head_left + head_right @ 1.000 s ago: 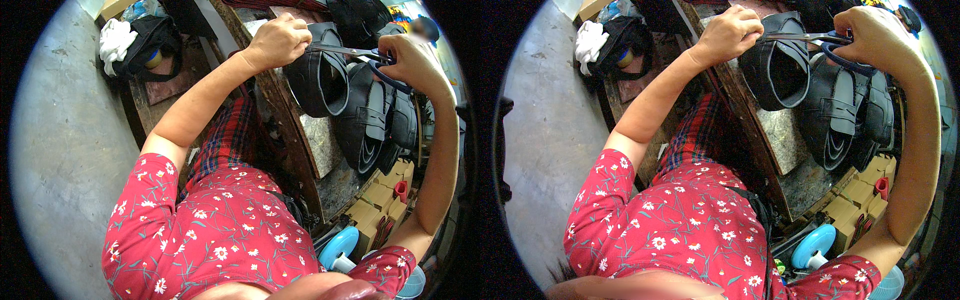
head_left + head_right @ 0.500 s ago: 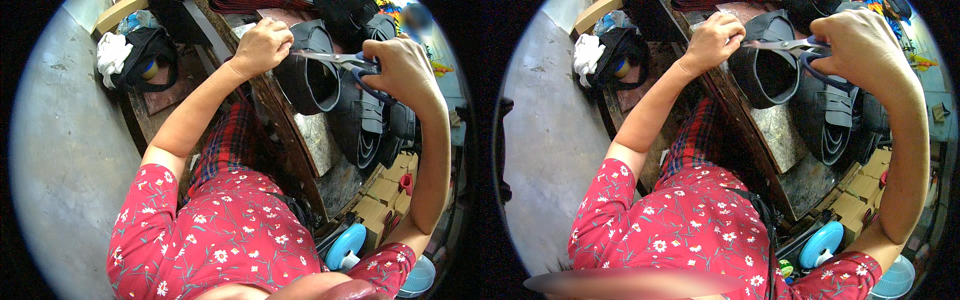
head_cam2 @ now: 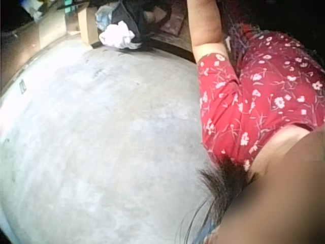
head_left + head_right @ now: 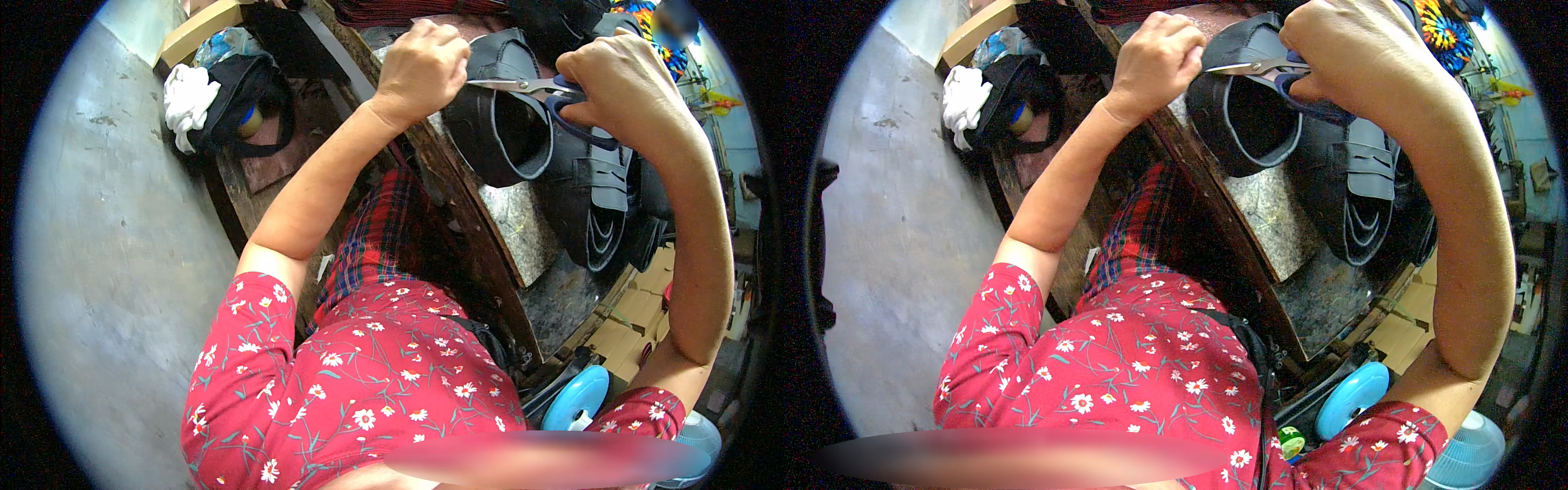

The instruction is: The person uses scissors to trim excess material from the edges of black sandals. They repeatedly pick up sandals, cut along the edges, and place them back on the workbench.

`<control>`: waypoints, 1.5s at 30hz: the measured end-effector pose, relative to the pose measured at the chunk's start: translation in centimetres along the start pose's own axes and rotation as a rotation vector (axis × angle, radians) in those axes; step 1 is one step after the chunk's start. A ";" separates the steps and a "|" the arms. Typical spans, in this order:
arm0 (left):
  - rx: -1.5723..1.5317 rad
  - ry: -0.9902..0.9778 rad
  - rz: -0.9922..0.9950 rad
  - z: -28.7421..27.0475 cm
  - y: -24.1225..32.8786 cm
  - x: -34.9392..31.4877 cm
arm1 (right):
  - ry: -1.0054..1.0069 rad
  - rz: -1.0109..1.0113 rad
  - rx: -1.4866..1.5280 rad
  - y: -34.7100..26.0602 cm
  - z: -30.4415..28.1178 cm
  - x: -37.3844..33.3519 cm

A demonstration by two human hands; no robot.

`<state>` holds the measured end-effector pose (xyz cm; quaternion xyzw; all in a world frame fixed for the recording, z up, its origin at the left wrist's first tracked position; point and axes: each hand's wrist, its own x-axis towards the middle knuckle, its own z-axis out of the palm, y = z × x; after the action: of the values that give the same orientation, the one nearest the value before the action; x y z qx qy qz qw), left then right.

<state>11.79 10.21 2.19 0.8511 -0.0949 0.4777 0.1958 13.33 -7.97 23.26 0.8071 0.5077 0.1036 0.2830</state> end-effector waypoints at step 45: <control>-1.508 -0.676 -0.988 -2.6 12.9 -8.8 | 0.216 0.971 1.024 -17.5 17.2 -35.0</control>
<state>0.70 -0.59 -0.94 0.5382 -0.0592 -0.1159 0.8327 -8.33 -39.05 3.55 0.9588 0.1011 0.0459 -0.2616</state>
